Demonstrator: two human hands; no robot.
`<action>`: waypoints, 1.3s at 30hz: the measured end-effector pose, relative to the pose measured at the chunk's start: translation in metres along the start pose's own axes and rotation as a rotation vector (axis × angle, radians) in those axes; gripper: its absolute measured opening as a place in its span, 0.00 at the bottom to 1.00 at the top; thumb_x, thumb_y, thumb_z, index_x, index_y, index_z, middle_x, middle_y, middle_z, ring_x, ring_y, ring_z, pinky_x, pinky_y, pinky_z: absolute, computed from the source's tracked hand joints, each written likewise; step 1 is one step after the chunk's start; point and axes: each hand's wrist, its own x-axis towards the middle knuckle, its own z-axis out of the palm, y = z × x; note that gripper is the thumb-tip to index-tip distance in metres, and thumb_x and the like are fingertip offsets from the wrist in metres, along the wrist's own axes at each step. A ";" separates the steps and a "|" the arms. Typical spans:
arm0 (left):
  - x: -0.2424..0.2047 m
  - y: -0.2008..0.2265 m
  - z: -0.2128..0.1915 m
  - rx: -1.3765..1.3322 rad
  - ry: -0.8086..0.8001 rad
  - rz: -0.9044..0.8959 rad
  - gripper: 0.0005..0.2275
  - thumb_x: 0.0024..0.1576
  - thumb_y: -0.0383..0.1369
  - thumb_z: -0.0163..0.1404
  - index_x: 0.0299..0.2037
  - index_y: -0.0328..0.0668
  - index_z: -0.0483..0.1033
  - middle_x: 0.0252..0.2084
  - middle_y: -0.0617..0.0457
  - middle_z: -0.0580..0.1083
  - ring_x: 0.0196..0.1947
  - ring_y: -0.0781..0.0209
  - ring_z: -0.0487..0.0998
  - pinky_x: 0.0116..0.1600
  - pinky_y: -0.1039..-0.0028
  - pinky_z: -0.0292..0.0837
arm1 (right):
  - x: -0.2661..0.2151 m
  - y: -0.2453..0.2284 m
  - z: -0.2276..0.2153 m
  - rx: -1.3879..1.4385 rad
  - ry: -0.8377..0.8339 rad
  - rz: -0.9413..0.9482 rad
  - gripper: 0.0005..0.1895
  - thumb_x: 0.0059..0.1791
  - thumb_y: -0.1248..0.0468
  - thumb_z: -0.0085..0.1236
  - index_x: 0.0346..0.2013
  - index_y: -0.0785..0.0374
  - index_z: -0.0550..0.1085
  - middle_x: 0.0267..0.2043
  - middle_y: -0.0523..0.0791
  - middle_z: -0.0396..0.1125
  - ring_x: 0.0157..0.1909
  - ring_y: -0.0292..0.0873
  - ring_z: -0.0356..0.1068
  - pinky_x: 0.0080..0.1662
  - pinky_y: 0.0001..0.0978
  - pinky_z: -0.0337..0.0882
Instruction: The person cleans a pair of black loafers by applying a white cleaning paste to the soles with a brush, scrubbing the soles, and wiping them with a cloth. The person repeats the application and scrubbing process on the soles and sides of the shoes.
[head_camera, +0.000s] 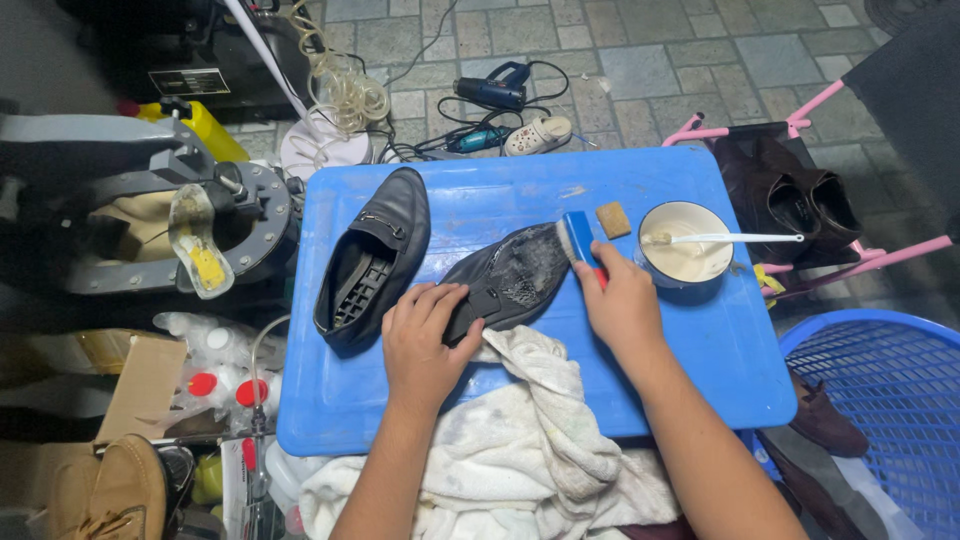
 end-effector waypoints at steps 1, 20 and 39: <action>0.001 0.000 0.000 0.005 0.000 -0.001 0.18 0.48 0.37 0.62 0.48 0.43 0.80 0.50 0.54 0.78 0.57 0.50 0.74 0.59 0.59 0.64 | 0.001 -0.001 0.001 0.002 -0.011 0.018 0.18 0.52 0.59 0.59 0.52 0.68 0.75 0.44 0.59 0.73 0.46 0.62 0.74 0.47 0.48 0.72; 0.007 -0.003 0.004 -0.068 0.009 0.018 0.20 0.47 0.37 0.64 0.50 0.41 0.77 0.50 0.52 0.78 0.56 0.48 0.74 0.59 0.59 0.66 | -0.009 -0.011 0.002 0.157 -0.119 -0.161 0.21 0.48 0.59 0.64 0.53 0.65 0.76 0.46 0.55 0.74 0.46 0.57 0.75 0.48 0.40 0.73; 0.006 -0.011 0.002 -0.181 -0.003 0.016 0.27 0.46 0.32 0.63 0.58 0.37 0.71 0.54 0.41 0.74 0.60 0.41 0.73 0.64 0.56 0.67 | -0.004 -0.034 -0.012 -0.125 -0.093 -0.171 0.18 0.48 0.59 0.65 0.51 0.61 0.79 0.33 0.52 0.70 0.34 0.57 0.71 0.37 0.46 0.70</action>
